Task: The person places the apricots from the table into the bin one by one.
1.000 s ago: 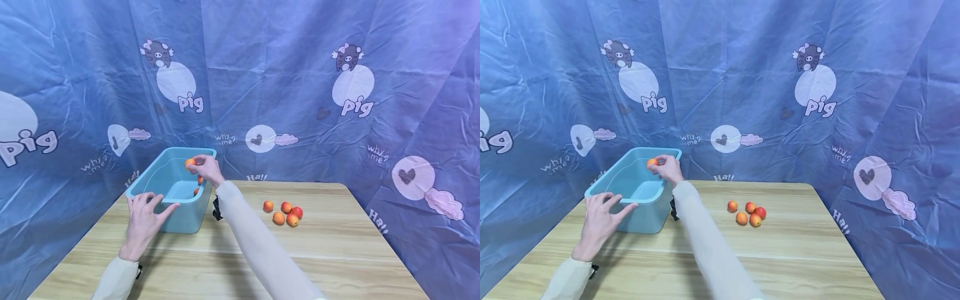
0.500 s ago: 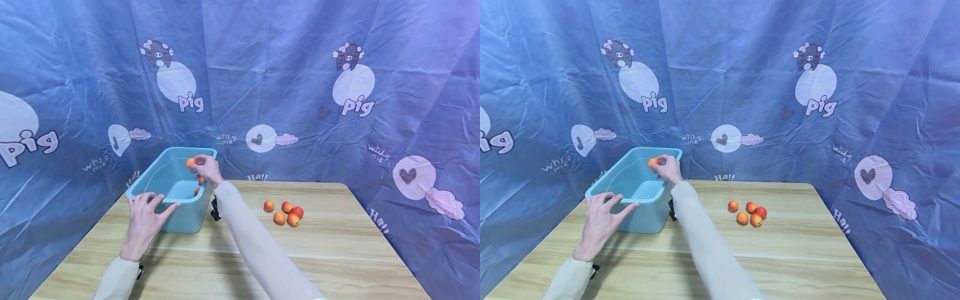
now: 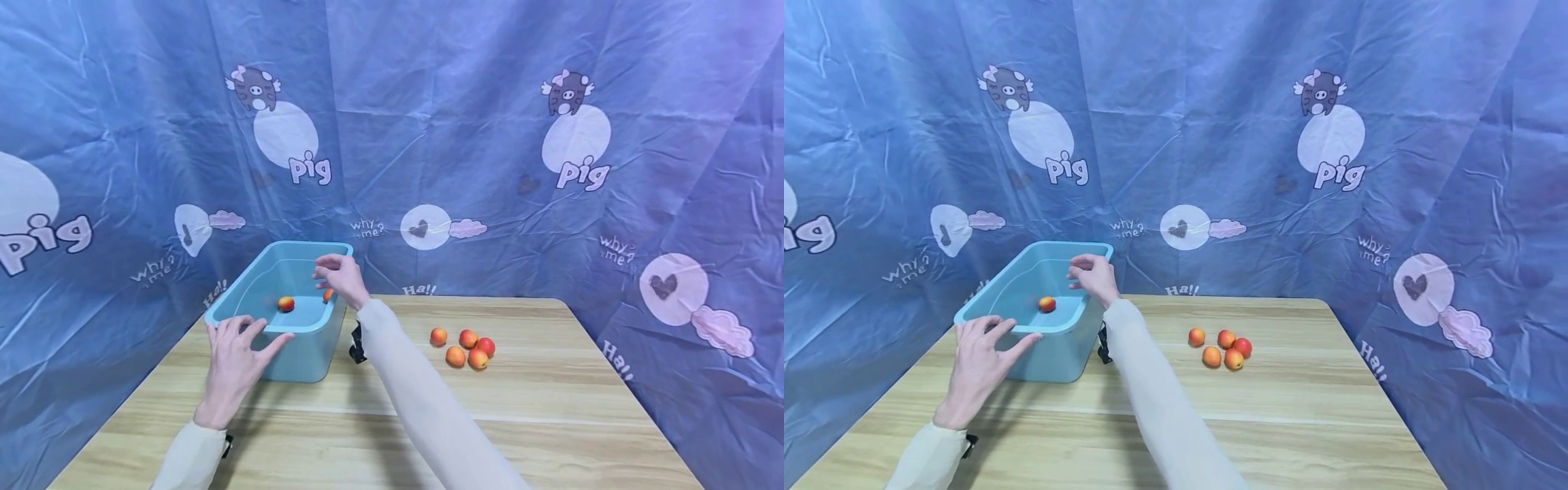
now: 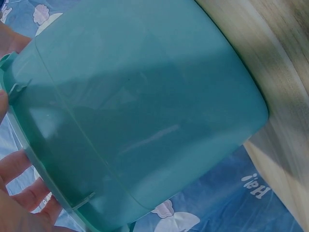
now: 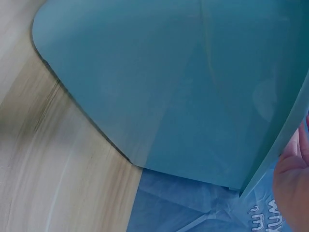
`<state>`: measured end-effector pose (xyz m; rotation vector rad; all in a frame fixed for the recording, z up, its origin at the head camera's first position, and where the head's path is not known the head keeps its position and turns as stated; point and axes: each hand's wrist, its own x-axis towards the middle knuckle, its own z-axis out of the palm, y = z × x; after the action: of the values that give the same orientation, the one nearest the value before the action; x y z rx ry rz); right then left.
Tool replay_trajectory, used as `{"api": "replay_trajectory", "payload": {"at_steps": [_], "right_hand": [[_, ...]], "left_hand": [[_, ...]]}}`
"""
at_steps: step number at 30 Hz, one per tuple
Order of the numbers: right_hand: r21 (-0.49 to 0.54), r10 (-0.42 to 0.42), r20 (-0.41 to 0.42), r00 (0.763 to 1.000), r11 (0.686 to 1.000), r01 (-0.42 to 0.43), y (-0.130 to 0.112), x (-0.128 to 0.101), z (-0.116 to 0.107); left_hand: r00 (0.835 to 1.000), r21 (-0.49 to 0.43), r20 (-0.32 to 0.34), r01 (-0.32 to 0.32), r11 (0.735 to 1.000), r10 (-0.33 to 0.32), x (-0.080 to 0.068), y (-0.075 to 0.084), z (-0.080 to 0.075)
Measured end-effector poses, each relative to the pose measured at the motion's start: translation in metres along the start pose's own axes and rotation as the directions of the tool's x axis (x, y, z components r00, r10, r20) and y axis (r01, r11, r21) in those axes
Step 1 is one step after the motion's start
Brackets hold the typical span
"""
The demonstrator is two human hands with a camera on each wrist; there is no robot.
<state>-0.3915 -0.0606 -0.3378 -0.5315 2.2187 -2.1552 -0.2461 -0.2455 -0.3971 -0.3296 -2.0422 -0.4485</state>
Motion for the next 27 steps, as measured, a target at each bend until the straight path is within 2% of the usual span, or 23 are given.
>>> {"api": "replay_trajectory", "payload": {"at_steps": [12, 22, 27], "right_hand": [[0.001, -0.049, -0.002, 0.999, 0.999, 0.049, 0.004, -0.003, -0.017], [0.066, -0.064, 0.011, 0.998, 0.996, 0.063, 0.007, -0.015, -0.034], [0.032, -0.093, 0.008, 0.996, 0.995, 0.093, 0.014, -0.023, -0.043]], "left_hand": [[1.000, -0.002, 0.020, 0.001, 1.000, -0.001, 0.000, 0.000, 0.000], [1.000, -0.009, 0.018, 0.006, 1.000, -0.006, 0.000, -0.001, -0.001], [1.000, -0.021, 0.012, 0.015, 1.000, -0.015, -0.002, 0.000, -0.001]]}}
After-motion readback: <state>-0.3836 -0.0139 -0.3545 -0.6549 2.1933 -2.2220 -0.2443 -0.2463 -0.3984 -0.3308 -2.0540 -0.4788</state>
